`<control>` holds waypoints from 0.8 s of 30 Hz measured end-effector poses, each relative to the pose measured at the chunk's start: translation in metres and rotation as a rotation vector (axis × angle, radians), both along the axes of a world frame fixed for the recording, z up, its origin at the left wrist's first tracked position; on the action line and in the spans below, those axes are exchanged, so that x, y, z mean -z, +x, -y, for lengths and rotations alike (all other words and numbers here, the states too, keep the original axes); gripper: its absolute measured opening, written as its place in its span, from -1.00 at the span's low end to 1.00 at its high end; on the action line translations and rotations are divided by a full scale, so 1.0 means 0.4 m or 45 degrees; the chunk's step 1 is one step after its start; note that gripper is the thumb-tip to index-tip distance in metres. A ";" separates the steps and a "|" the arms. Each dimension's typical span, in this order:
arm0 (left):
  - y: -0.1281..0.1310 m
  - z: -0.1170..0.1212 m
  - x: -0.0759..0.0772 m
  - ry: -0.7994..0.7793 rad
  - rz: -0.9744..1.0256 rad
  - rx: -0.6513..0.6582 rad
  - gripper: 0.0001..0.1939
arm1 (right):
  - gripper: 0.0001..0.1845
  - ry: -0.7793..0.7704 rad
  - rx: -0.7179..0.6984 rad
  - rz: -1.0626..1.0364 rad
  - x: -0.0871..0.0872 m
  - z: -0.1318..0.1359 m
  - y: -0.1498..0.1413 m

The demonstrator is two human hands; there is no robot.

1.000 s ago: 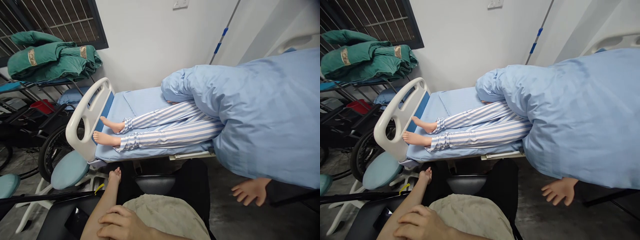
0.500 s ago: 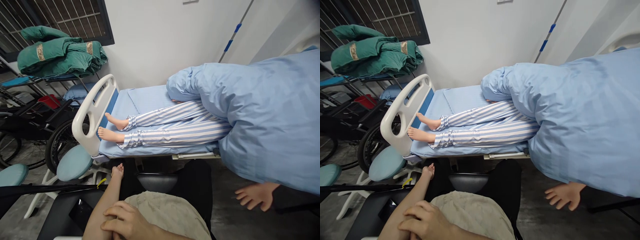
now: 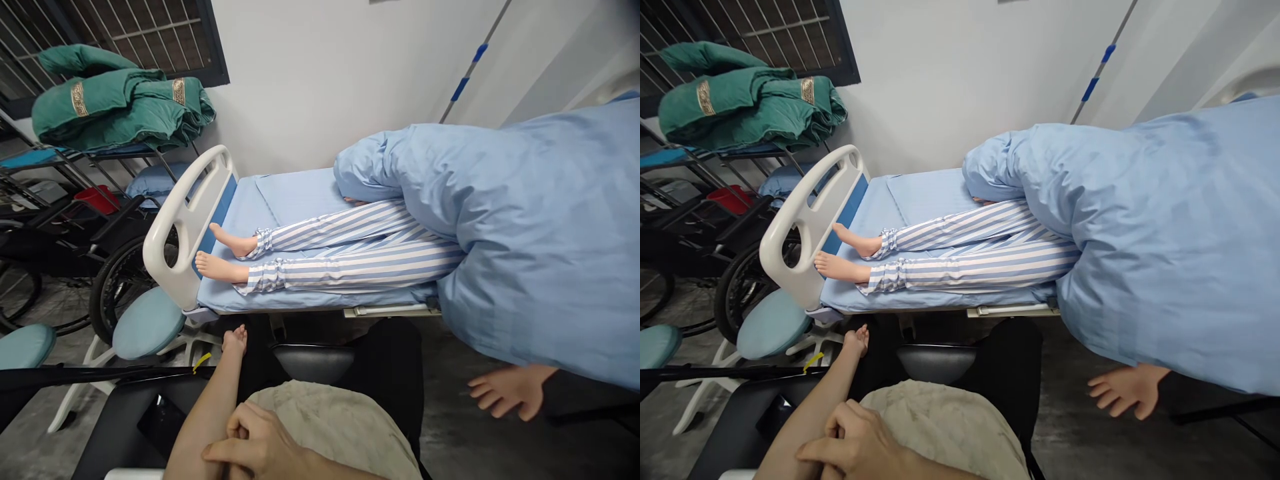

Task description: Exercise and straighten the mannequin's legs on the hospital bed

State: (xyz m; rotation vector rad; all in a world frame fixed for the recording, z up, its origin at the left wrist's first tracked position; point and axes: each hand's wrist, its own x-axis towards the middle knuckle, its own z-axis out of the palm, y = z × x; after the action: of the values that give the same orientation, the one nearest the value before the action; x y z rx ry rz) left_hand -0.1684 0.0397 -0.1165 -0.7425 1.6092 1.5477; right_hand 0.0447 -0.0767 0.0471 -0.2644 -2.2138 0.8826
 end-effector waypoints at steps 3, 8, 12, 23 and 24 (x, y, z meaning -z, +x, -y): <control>0.001 -0.001 -0.003 -0.002 0.010 -0.009 -0.69 | -0.62 -0.026 0.017 -0.020 -0.004 0.000 0.000; 0.002 -0.003 -0.009 -0.014 0.017 -0.012 -0.67 | -0.61 -0.024 -0.020 -0.014 -0.012 -0.001 0.001; 0.003 -0.004 -0.009 -0.018 0.017 -0.011 -0.68 | -0.60 -0.093 0.021 -0.082 -0.017 0.000 0.002; 0.002 -0.003 -0.005 -0.013 0.009 -0.022 -0.65 | -0.56 -0.187 0.037 -0.267 -0.024 -0.003 0.002; 0.001 -0.003 -0.003 -0.015 0.005 -0.026 -0.65 | -0.56 -0.199 0.034 -0.272 -0.024 -0.003 0.002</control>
State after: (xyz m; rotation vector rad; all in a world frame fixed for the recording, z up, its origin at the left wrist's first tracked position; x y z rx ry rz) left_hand -0.1679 0.0409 -0.1153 -0.7701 1.6137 1.5512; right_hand 0.0456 -0.0756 0.0569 -0.2599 -1.9447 1.0222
